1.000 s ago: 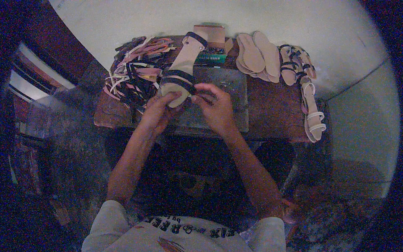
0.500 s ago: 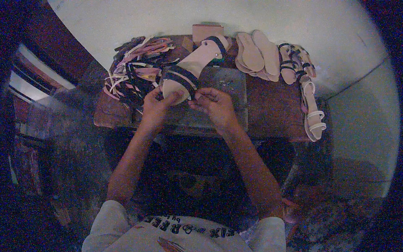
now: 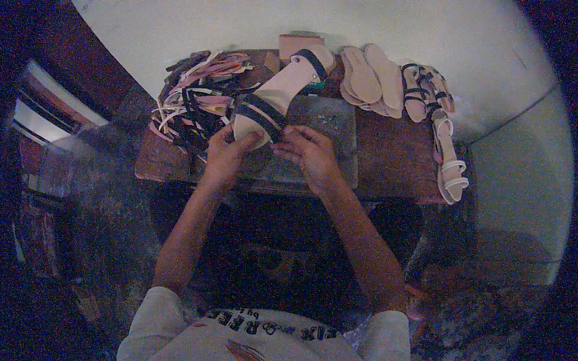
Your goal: The person assembles a sandal by attaching black straps to a beige sole. They position the straps across the sole and secure them using small metal fasteners, handling the components by hand.
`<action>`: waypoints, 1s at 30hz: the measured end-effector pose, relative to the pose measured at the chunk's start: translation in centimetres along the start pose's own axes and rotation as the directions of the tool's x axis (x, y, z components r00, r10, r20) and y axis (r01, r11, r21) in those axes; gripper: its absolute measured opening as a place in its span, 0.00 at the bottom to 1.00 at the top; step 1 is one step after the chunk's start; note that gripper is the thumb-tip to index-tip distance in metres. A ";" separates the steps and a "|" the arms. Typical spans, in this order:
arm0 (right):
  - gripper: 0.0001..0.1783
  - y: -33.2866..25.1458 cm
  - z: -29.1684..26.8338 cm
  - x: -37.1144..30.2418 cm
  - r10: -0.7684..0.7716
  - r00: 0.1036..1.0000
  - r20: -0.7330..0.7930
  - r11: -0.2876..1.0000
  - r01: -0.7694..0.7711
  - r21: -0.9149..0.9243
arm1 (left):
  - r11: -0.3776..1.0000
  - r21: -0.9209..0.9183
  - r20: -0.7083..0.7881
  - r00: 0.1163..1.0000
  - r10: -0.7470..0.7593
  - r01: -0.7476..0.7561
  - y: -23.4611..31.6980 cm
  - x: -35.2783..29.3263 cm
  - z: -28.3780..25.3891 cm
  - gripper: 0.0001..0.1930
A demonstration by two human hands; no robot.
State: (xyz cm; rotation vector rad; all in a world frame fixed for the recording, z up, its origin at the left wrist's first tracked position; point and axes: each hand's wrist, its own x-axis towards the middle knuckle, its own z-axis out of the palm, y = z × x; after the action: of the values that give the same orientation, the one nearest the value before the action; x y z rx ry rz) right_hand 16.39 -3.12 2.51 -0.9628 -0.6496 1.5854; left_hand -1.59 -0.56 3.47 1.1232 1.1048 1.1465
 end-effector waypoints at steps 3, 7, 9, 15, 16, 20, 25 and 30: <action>0.14 -0.2 0.1 -0.1 0.006 1.000 0.025 1.000 -0.006 -0.002 | 0.997 -0.072 0.021 1.000 -0.016 0.018 -0.1 0.2 -0.1 0.11; 0.14 -0.8 0.4 -0.4 0.000 0.995 0.099 0.999 0.005 -0.047 | 0.993 -0.116 0.072 0.997 0.026 -0.017 0.4 0.2 -0.3 0.11; 0.16 -0.8 0.3 -0.5 -0.005 0.992 0.129 0.997 0.015 -0.076 | 0.996 -0.079 0.096 0.994 0.043 -0.036 0.6 0.2 -0.4 0.11; 0.17 -0.6 0.2 -0.5 -0.028 0.985 0.173 0.998 0.037 -0.050 | 0.993 0.091 0.093 0.993 0.072 -0.080 1.6 -0.1 -0.4 0.12; 0.17 -0.6 0.2 -0.5 -0.032 0.984 0.173 0.998 0.041 -0.046 | 0.991 0.099 0.108 0.991 0.084 -0.095 1.5 -0.1 -0.4 0.12; 0.18 -0.4 0.0 -0.3 -0.049 0.988 0.148 0.996 0.059 -0.065 | 0.977 0.195 0.053 0.995 0.081 -0.090 1.1 -0.2 0.2 0.13; 0.18 0.0 0.4 -0.3 -0.096 0.990 0.102 0.985 0.109 -0.134 | 0.958 0.231 0.093 0.984 0.153 -0.171 -1.3 0.9 -0.8 0.14; 0.18 0.0 0.9 -0.5 -0.153 0.987 0.055 0.961 0.161 -0.224 | 0.969 0.201 0.100 0.987 0.129 -0.147 -1.1 0.8 -0.7 0.15</action>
State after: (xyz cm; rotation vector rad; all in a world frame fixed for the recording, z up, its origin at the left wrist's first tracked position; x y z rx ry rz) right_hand 15.65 -3.58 3.08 -1.0246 -0.9267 1.4117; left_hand -2.09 0.17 2.29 1.4190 1.1112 1.0960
